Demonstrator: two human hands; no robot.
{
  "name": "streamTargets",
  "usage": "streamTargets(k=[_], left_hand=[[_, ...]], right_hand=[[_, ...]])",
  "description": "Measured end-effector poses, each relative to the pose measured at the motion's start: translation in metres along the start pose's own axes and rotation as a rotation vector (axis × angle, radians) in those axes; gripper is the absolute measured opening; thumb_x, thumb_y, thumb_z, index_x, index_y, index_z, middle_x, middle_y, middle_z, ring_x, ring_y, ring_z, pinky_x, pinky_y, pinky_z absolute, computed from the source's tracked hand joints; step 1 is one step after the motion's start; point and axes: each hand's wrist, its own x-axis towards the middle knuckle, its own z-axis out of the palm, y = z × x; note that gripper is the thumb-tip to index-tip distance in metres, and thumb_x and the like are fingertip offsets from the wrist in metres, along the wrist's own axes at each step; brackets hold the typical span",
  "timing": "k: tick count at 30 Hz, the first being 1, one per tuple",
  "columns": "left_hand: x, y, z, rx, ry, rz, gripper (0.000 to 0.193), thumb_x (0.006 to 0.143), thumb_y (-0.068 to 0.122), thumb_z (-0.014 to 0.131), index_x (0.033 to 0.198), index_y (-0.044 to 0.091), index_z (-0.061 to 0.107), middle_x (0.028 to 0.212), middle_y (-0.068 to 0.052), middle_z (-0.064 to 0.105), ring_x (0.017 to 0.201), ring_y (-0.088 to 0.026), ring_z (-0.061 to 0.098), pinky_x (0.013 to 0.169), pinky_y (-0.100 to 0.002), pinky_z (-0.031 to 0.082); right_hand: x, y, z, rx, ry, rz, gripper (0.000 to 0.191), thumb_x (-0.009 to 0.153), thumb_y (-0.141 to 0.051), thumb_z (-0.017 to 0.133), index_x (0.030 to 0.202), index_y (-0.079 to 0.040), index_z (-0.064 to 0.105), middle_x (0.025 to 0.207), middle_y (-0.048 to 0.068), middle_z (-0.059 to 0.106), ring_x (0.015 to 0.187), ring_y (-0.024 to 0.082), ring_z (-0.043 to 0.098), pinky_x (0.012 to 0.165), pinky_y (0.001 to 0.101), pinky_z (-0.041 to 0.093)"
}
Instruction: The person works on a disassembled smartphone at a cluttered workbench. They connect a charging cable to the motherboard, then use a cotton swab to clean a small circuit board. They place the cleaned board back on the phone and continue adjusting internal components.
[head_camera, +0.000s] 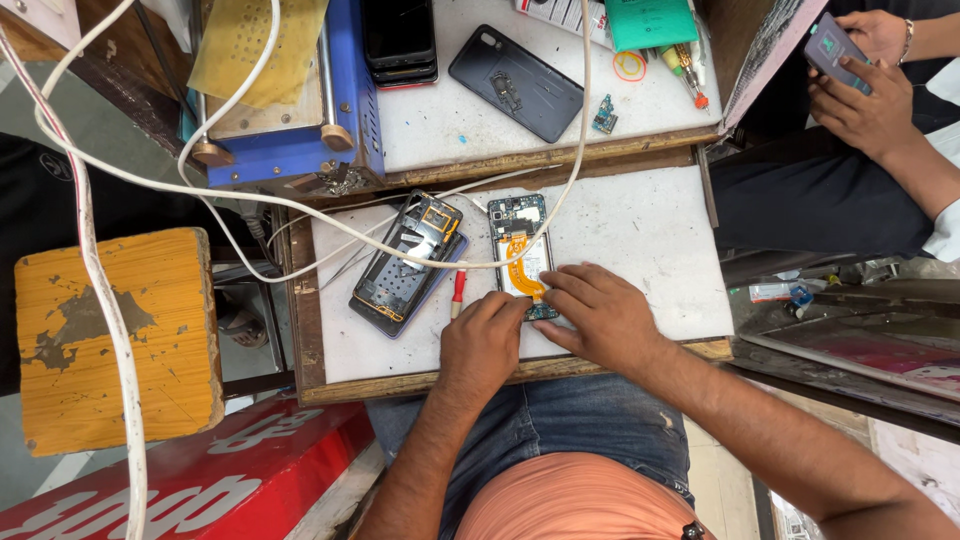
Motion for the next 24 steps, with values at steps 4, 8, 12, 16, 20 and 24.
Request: streamTargets(k=[4,8,12,16,20,24], left_hand=[[0.0,0.0,0.0,0.004,0.002,0.007,0.024,0.088,0.007,0.071,0.111,0.01,0.074,0.097,-0.004,0.069,0.089,-0.023,0.072,0.074,-0.036,0.06],[-0.003,0.001,0.002,-0.015,0.017,0.003,0.026,0.088,0.01,0.074,0.114,0.005,0.073,0.099,-0.006,0.069,0.088,-0.024,0.072,0.073,-0.035,0.06],[-0.01,0.005,0.005,-0.001,0.098,-0.016,0.021,0.087,0.01,0.076,0.107,0.005,0.073,0.105,-0.006,0.071,0.092,-0.026,0.071,0.078,-0.038,0.059],[-0.016,0.013,0.012,0.055,0.121,-0.079,0.022,0.086,0.013,0.078,0.106,0.004,0.073,0.108,-0.008,0.07,0.094,-0.027,0.071,0.079,-0.038,0.059],[-0.017,0.019,0.012,0.079,0.129,-0.101,0.025,0.085,0.013,0.077,0.107,0.003,0.073,0.11,-0.011,0.069,0.095,-0.027,0.071,0.081,-0.037,0.059],[-0.021,0.018,-0.005,0.039,0.257,-0.161,0.017,0.092,0.013,0.073,0.108,0.007,0.074,0.106,-0.008,0.073,0.09,-0.026,0.074,0.077,-0.036,0.061]], right_hand=[[0.0,-0.002,0.004,-0.094,-0.022,-0.025,0.038,0.085,-0.036,0.079,0.11,-0.008,0.072,0.122,0.008,0.071,0.115,0.025,0.067,0.099,0.0431,0.055],[-0.001,-0.003,0.007,-0.111,-0.028,-0.078,0.038,0.091,-0.035,0.076,0.112,-0.004,0.072,0.121,0.013,0.072,0.116,0.026,0.069,0.095,0.0386,0.058],[-0.003,-0.003,0.008,-0.139,-0.031,-0.115,0.036,0.092,-0.034,0.074,0.112,-0.003,0.072,0.122,0.016,0.072,0.117,0.028,0.069,0.093,0.0364,0.059],[-0.005,-0.002,0.009,-0.155,-0.04,-0.136,0.037,0.093,-0.034,0.073,0.111,-0.002,0.072,0.123,0.017,0.072,0.118,0.029,0.069,0.094,0.0365,0.059],[-0.006,-0.002,0.008,-0.159,-0.042,-0.145,0.037,0.093,-0.034,0.073,0.111,-0.002,0.072,0.122,0.018,0.072,0.117,0.029,0.069,0.093,0.037,0.059],[-0.005,-0.002,0.008,-0.167,-0.028,-0.145,0.034,0.093,-0.032,0.074,0.11,-0.003,0.072,0.122,0.017,0.072,0.117,0.029,0.07,0.092,0.0371,0.06]])
